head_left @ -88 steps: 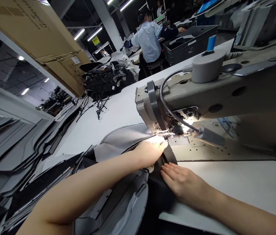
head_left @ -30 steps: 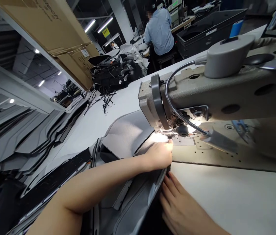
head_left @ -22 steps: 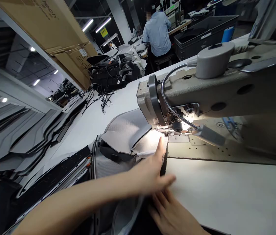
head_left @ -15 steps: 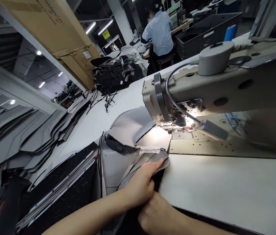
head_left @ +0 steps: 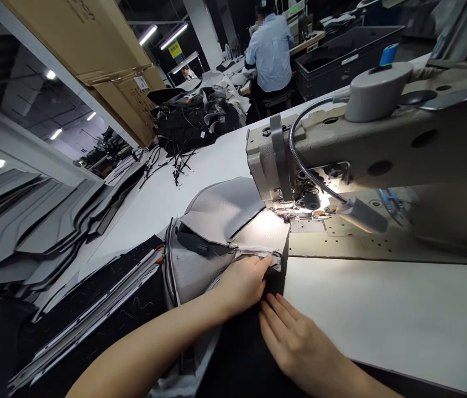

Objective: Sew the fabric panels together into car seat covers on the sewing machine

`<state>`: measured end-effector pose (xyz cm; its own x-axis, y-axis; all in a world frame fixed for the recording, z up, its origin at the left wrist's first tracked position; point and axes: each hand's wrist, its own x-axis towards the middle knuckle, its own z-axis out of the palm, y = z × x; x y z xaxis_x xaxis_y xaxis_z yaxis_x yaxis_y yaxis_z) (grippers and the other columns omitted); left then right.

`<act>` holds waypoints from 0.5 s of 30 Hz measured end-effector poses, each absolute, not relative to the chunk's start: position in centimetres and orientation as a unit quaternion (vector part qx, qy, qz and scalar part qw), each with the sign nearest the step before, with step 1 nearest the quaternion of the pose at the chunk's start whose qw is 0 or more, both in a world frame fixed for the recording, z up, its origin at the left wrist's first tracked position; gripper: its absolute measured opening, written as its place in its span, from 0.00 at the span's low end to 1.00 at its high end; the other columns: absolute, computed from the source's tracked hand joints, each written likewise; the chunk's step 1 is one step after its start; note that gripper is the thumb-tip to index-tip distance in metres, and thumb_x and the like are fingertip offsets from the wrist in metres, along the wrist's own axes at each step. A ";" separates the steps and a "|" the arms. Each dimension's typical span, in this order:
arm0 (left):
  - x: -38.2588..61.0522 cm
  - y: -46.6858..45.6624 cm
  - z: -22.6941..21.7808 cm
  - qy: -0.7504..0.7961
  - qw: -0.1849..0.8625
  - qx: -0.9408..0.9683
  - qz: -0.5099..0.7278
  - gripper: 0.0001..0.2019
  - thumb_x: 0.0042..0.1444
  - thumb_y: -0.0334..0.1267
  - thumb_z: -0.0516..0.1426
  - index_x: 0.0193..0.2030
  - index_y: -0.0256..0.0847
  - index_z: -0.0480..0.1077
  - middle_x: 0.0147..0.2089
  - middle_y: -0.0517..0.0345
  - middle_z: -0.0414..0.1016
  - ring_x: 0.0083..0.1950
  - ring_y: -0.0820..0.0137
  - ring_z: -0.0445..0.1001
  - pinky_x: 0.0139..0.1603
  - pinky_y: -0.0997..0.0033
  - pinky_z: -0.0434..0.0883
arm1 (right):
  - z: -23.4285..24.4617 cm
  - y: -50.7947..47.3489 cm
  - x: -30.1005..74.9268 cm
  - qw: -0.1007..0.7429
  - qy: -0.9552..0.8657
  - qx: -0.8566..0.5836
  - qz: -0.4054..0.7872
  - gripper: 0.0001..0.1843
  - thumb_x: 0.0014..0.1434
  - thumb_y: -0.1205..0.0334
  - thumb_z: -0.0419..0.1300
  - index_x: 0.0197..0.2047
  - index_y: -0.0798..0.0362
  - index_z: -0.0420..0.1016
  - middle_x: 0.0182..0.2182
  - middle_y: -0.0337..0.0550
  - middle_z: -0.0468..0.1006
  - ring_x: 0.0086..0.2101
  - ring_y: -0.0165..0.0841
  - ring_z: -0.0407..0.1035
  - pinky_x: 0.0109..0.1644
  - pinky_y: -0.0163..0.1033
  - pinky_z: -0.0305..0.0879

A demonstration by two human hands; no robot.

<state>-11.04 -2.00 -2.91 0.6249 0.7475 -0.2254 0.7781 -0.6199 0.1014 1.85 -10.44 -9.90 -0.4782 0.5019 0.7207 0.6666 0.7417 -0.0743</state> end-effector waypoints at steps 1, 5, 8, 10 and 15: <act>-10.9 -1.7 -2.9 0.430 0.127 0.891 -0.069 0.21 0.54 0.28 0.50 0.56 0.36 0.65 0.41 0.50 0.74 0.42 0.64 0.72 0.43 0.67 0.71 | -10.0 -10.6 1.5 0.385 -0.851 -0.340 -0.112 0.15 0.51 0.75 0.51 0.40 0.66 0.75 0.38 0.60 0.78 0.43 0.47 0.71 0.52 0.50 0.63; -10.2 -1.3 -3.0 0.433 0.204 0.877 -0.052 0.17 0.54 0.28 0.49 0.49 0.40 0.69 0.41 0.54 0.75 0.42 0.66 0.73 0.44 0.70 0.70 | -10.4 -10.9 1.5 0.382 -0.854 -0.334 -0.113 0.17 0.52 0.73 0.50 0.43 0.64 0.74 0.39 0.58 0.78 0.43 0.46 0.71 0.53 0.50 0.62; -9.7 -1.3 -3.3 0.431 0.209 0.876 -0.058 0.16 0.54 0.29 0.49 0.48 0.39 0.69 0.40 0.54 0.75 0.42 0.66 0.73 0.45 0.70 0.70 | -10.3 -10.6 2.7 0.380 -0.856 -0.330 -0.114 0.17 0.53 0.73 0.50 0.44 0.63 0.74 0.40 0.56 0.78 0.44 0.44 0.71 0.53 0.48 0.61; -9.4 -1.1 -3.4 0.432 0.196 0.878 -0.062 0.16 0.53 0.29 0.49 0.48 0.39 0.69 0.41 0.53 0.75 0.42 0.65 0.73 0.45 0.68 0.71 | -10.2 -10.2 3.5 0.374 -0.859 -0.330 -0.114 0.17 0.54 0.72 0.50 0.44 0.62 0.74 0.41 0.54 0.78 0.44 0.44 0.70 0.54 0.48 0.61; -8.1 0.3 -3.4 0.441 0.155 0.880 -0.086 0.19 0.52 0.29 0.49 0.51 0.37 0.67 0.42 0.51 0.75 0.43 0.63 0.74 0.46 0.65 0.71 | -10.5 -8.8 5.1 0.350 -0.877 -0.316 -0.093 0.19 0.53 0.70 0.51 0.48 0.61 0.73 0.45 0.55 0.76 0.48 0.46 0.68 0.52 0.46 0.64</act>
